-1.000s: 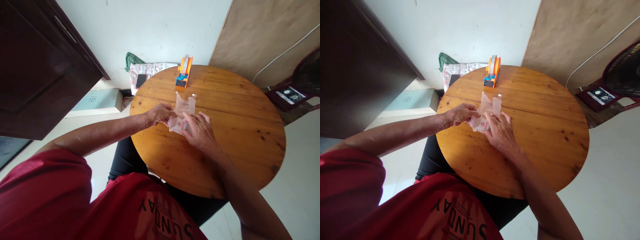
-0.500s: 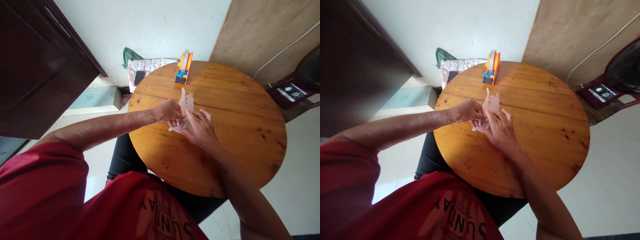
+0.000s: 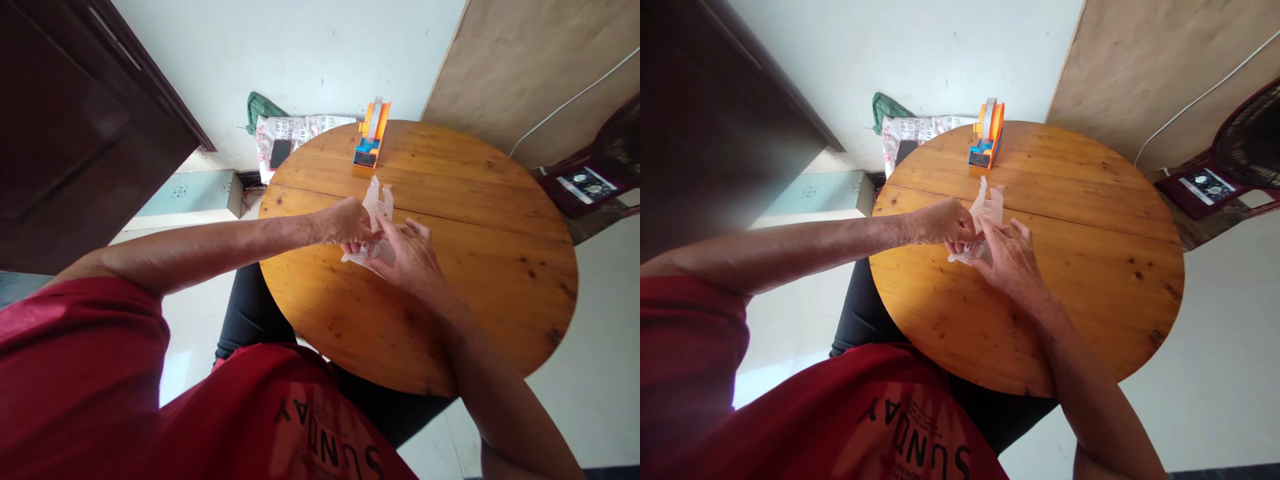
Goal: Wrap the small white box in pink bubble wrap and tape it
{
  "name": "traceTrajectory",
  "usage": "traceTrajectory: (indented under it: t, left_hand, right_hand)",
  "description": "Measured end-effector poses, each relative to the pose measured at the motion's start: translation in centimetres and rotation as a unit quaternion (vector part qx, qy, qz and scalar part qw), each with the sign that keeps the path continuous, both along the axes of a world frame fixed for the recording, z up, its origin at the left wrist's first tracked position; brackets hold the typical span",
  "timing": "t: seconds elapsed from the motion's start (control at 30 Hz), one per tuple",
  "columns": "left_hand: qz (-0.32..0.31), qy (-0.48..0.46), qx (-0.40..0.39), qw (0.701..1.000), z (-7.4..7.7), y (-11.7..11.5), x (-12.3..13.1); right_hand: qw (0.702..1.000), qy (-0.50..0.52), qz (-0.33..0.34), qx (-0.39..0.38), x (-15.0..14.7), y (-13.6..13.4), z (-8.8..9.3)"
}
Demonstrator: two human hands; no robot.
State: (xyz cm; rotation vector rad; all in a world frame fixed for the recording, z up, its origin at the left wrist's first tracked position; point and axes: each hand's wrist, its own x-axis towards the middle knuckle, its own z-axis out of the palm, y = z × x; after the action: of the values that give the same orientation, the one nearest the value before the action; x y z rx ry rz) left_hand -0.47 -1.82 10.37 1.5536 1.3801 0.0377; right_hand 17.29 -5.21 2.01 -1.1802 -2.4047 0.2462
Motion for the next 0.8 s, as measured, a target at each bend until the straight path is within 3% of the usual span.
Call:
traceTrajectory:
  t: [0.17, 0.3, 0.43, 0.53, 0.63, 0.73, 0.8]
  left_hand:
    - [-0.02, -0.037, -0.003, 0.999, -0.1, 0.0, -0.8]
    - [-0.028, -0.076, 0.021, 0.997, -1.0, 0.1, -1.3]
    - [-0.108, -0.073, 0.124, 0.984, -2.9, 0.4, -1.9]
    - [-0.173, -0.079, 0.264, 0.945, -4.6, 0.1, -2.4]
    - [-0.201, -0.086, 0.406, 0.887, -6.3, -0.6, -2.9]
    - [-0.173, -0.099, 0.51, 0.837, -8.0, -1.1, -3.1]
    - [-0.143, -0.118, 0.545, 0.818, -9.0, -1.2, -3.0]
  right_hand:
    - [1.0, 0.003, -0.002, -0.01, 0.1, -0.1, 0.3]
    - [0.999, -0.04, -0.031, -0.012, 0.4, -0.3, 0.6]
    - [0.996, -0.07, -0.05, -0.012, 0.7, -0.4, 0.8]
    - [0.997, -0.056, -0.043, -0.015, 1.2, -0.4, 1.0]
    - [0.999, -0.027, -0.037, -0.019, 2.0, -0.1, 1.2]
    - [0.998, -0.002, -0.043, -0.033, 2.7, 0.3, 1.6]
    - [0.997, 0.007, -0.053, -0.051, 3.2, 0.6, 1.8]
